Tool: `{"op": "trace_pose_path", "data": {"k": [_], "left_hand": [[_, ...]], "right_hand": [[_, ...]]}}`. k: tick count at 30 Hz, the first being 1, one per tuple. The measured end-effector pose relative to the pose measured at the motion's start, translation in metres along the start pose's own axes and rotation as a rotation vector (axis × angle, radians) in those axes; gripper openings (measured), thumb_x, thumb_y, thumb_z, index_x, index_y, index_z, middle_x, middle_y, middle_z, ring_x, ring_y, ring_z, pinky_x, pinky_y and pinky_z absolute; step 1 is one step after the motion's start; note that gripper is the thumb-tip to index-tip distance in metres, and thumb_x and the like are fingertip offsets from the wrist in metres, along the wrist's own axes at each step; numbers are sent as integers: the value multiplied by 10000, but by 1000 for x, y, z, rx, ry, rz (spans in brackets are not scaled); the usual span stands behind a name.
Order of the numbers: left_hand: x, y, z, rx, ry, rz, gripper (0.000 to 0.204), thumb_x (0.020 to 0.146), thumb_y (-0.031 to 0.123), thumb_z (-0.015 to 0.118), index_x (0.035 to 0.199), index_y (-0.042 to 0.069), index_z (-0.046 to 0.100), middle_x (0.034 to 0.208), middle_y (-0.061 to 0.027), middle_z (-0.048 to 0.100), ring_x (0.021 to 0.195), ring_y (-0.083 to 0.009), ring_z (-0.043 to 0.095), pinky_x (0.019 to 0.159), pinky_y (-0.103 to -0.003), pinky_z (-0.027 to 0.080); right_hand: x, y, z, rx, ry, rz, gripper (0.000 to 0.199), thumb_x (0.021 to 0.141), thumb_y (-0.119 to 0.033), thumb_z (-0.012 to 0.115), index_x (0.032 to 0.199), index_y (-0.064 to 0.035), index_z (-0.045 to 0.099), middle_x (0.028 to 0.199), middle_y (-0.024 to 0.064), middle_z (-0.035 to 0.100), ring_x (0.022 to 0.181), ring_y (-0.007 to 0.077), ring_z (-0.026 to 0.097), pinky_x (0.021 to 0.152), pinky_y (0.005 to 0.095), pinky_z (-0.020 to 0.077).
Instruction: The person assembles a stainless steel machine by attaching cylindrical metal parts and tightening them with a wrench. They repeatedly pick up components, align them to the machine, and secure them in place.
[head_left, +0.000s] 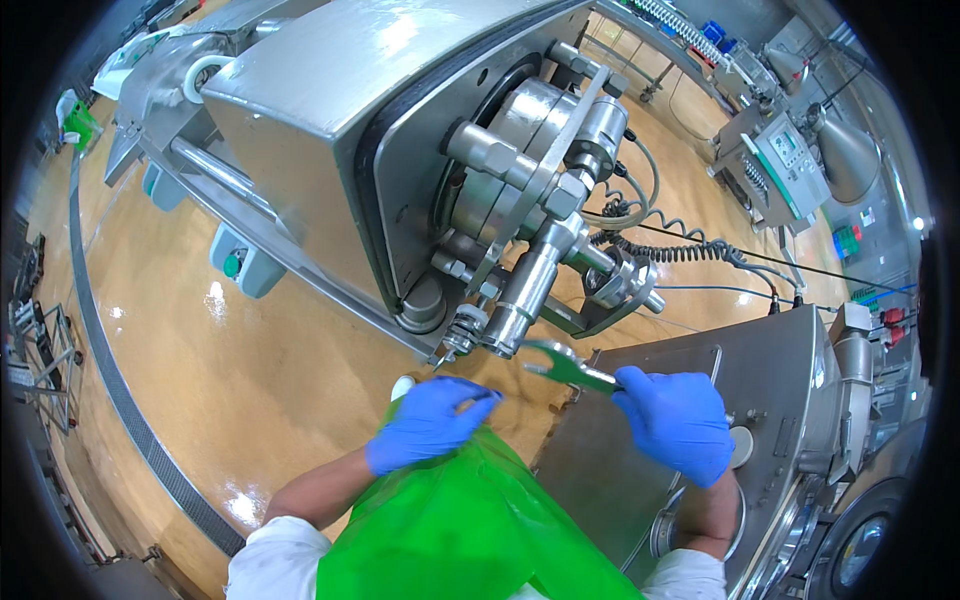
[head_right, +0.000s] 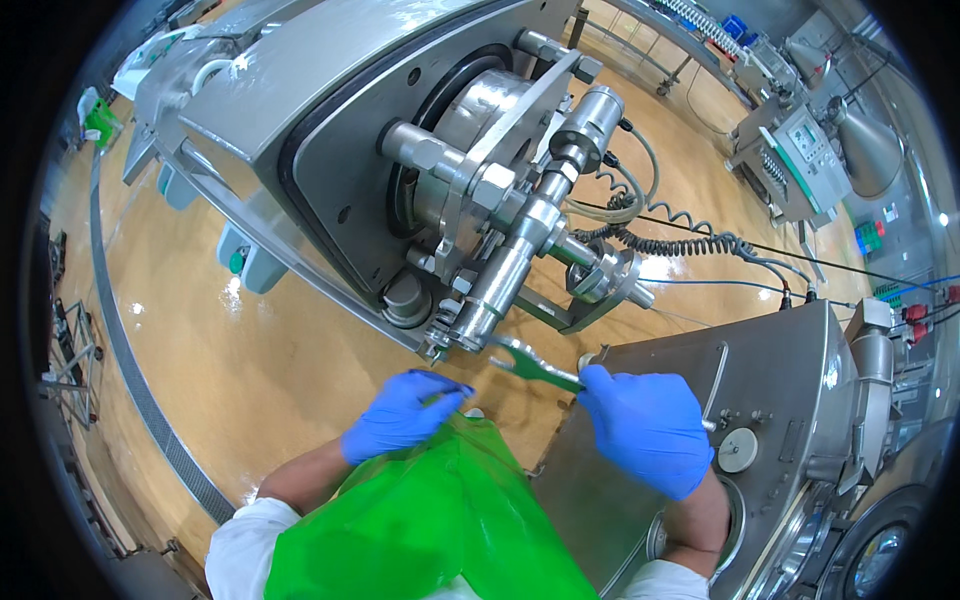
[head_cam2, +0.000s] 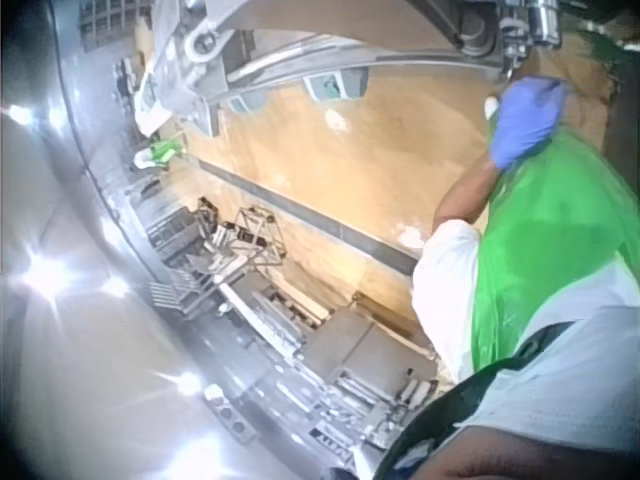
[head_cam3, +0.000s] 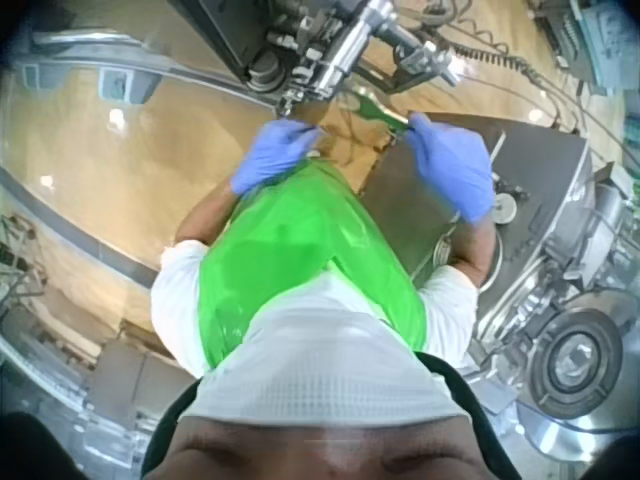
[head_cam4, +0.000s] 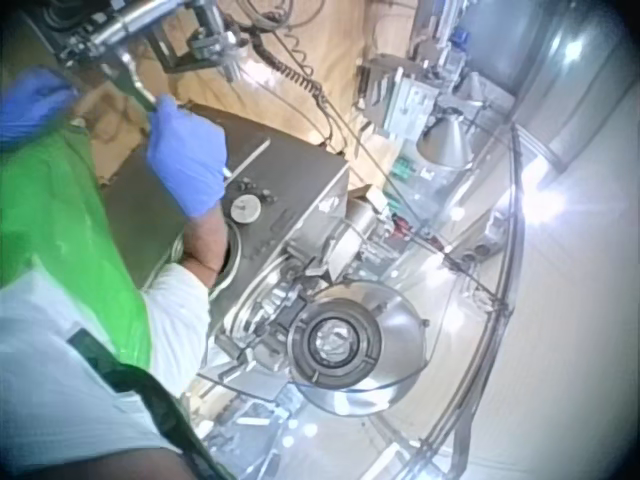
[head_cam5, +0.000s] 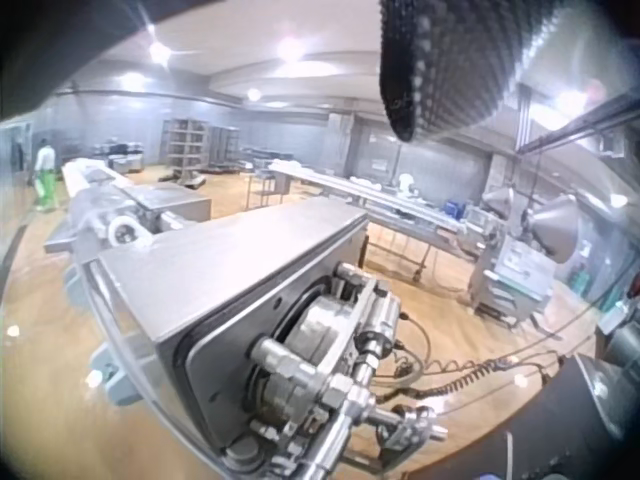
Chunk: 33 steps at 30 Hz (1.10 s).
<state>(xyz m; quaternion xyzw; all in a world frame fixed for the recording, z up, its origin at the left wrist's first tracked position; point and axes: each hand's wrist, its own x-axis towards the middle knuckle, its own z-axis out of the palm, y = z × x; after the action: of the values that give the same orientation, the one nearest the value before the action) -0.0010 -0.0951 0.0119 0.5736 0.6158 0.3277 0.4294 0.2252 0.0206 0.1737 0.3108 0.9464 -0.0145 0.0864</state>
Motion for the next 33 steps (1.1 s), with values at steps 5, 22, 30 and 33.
{"op": "trace_pose_path", "data": {"k": [5,22,30,33], "left_hand": [[9,4,-8,122,529,193,821,715,365,763,1375,40,399,1298,-189,503,1145,-359,506,959,-413,406],[65,-13,-9,189,377,405,904,612,326,849,1372,74,430,1097,-138,577,899,-264,560,784,-362,483],[68,-20,3,95,491,480,956,540,242,889,1361,39,443,1237,-135,548,951,-256,541,821,-343,476],[69,-21,5,53,491,483,934,543,225,889,1349,37,458,1224,-135,555,939,-255,545,814,-344,477]], "right_hand": [[38,-16,-30,-187,-38,-214,124,742,-102,572,845,-61,516,574,85,537,491,277,557,440,401,401],[2,-20,38,-94,15,3,109,772,-113,564,864,-95,509,562,57,521,466,227,560,404,372,378],[19,-40,7,-131,-37,30,131,757,-130,567,856,-77,501,550,40,510,472,189,546,436,354,351],[19,-25,17,-129,17,-29,120,768,-136,563,859,-81,507,542,32,495,471,182,531,453,355,334]]}}
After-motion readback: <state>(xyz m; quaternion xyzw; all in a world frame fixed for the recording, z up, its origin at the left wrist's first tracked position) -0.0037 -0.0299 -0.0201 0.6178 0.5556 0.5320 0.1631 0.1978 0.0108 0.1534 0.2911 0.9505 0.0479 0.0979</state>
